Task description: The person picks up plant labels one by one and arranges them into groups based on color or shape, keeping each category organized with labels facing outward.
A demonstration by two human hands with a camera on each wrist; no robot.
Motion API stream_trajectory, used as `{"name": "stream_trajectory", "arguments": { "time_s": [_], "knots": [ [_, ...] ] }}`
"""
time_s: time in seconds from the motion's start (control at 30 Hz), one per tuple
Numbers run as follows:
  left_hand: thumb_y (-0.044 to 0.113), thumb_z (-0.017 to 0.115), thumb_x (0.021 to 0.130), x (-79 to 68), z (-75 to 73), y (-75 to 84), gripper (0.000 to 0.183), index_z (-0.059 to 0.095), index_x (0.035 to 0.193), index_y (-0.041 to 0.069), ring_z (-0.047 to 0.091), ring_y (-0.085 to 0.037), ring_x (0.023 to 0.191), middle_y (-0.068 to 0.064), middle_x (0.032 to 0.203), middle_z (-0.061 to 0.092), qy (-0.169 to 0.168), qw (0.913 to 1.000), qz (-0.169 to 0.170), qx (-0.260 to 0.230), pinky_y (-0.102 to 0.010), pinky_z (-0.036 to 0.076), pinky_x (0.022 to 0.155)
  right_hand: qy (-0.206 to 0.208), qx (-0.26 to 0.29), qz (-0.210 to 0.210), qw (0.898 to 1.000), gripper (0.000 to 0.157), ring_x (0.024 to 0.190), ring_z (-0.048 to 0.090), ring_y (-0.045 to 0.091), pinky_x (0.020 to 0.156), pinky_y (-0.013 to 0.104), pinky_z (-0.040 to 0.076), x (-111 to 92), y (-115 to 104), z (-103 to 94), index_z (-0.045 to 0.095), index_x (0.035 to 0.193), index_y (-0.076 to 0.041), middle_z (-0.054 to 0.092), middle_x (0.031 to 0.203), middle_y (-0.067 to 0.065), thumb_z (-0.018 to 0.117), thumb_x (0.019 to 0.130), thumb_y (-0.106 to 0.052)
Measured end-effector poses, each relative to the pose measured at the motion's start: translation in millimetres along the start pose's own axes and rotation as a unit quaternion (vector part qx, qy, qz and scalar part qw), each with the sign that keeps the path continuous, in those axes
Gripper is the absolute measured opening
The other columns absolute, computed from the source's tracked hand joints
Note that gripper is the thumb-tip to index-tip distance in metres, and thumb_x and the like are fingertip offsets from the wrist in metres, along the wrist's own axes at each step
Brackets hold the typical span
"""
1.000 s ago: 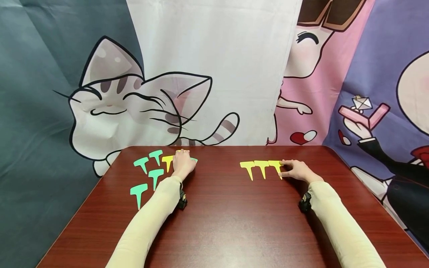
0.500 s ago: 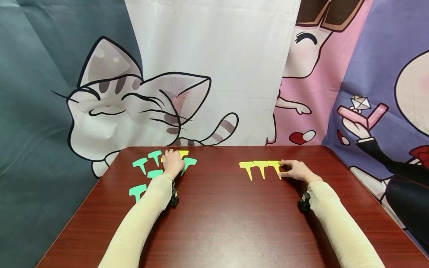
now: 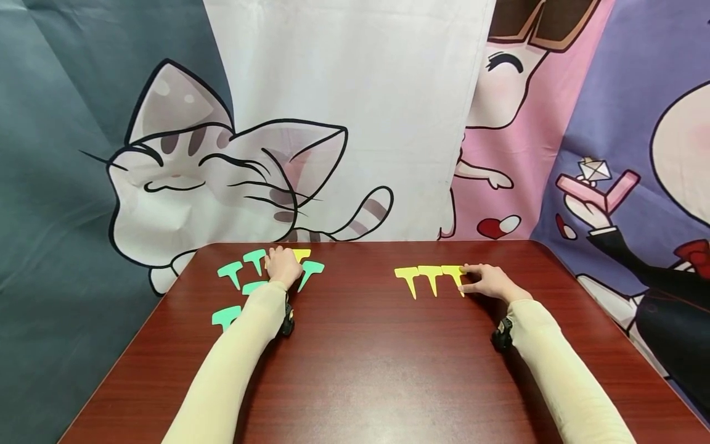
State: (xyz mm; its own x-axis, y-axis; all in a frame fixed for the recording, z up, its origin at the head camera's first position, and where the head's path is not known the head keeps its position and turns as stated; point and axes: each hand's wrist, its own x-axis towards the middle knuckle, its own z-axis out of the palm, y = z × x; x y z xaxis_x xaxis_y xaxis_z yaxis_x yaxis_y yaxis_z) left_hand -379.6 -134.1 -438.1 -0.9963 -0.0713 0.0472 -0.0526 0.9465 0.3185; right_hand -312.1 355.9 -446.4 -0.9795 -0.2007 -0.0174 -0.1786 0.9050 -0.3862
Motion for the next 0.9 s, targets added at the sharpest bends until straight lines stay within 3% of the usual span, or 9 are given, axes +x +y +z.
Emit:
{"name": "stream_trajectory", "arguments": {
  "time_s": [0.17, 0.4, 0.67, 0.9],
  "knots": [
    [0.019, 0.067, 0.085, 1.4, 0.4, 0.7, 0.019, 0.067, 0.09, 0.0, 0.03, -0.046, 0.133, -0.025, 0.131, 0.048, 0.003, 1.0, -0.003, 0.002, -0.059, 0.021, 0.112, -0.002, 0.003, 0.001, 1.0, 0.07, 0.128, 0.035, 0.053, 0.103, 0.064, 0.03, -0.6, -0.9, -0.3, 0.053, 0.134, -0.003, 0.046, 0.137, 0.029, 0.072, 0.079, -0.043],
    [0.016, 0.065, 0.085, 3.0, 1.7, 1.7, 0.026, 0.065, 0.103, -0.002, 0.027, -0.045, 0.136, -0.026, 0.133, 0.046, 0.006, 0.9999, -0.01, -0.01, -0.058, 0.018, 0.114, -0.001, 0.003, 0.002, 1.0, 0.07, 0.129, 0.036, 0.052, 0.103, 0.064, 0.031, -0.4, -0.9, 0.1, 0.053, 0.134, -0.003, 0.047, 0.138, 0.028, 0.073, 0.079, -0.042],
    [0.019, 0.065, 0.085, 4.5, 1.1, 2.7, 0.022, 0.066, 0.093, -0.001, 0.032, -0.047, 0.13, -0.027, 0.129, 0.048, 0.002, 0.9996, -0.022, -0.018, -0.059, 0.022, 0.111, 0.002, -0.003, 0.001, 1.0, 0.07, 0.127, 0.038, 0.051, 0.102, 0.063, 0.032, -0.1, -0.8, -0.5, 0.054, 0.133, -0.004, 0.048, 0.137, 0.026, 0.073, 0.078, -0.043],
    [0.019, 0.063, 0.085, 6.6, 2.0, 5.1, 0.027, 0.066, 0.1, -0.003, 0.027, -0.05, 0.133, -0.031, 0.133, 0.045, 0.015, 0.9988, -0.042, -0.02, -0.06, 0.023, 0.11, 0.003, -0.003, 0.003, 1.0, 0.07, 0.126, 0.039, 0.051, 0.102, 0.063, 0.032, -0.2, -1.1, -1.0, 0.055, 0.133, -0.004, 0.048, 0.137, 0.027, 0.073, 0.078, -0.044]
  ]
}}
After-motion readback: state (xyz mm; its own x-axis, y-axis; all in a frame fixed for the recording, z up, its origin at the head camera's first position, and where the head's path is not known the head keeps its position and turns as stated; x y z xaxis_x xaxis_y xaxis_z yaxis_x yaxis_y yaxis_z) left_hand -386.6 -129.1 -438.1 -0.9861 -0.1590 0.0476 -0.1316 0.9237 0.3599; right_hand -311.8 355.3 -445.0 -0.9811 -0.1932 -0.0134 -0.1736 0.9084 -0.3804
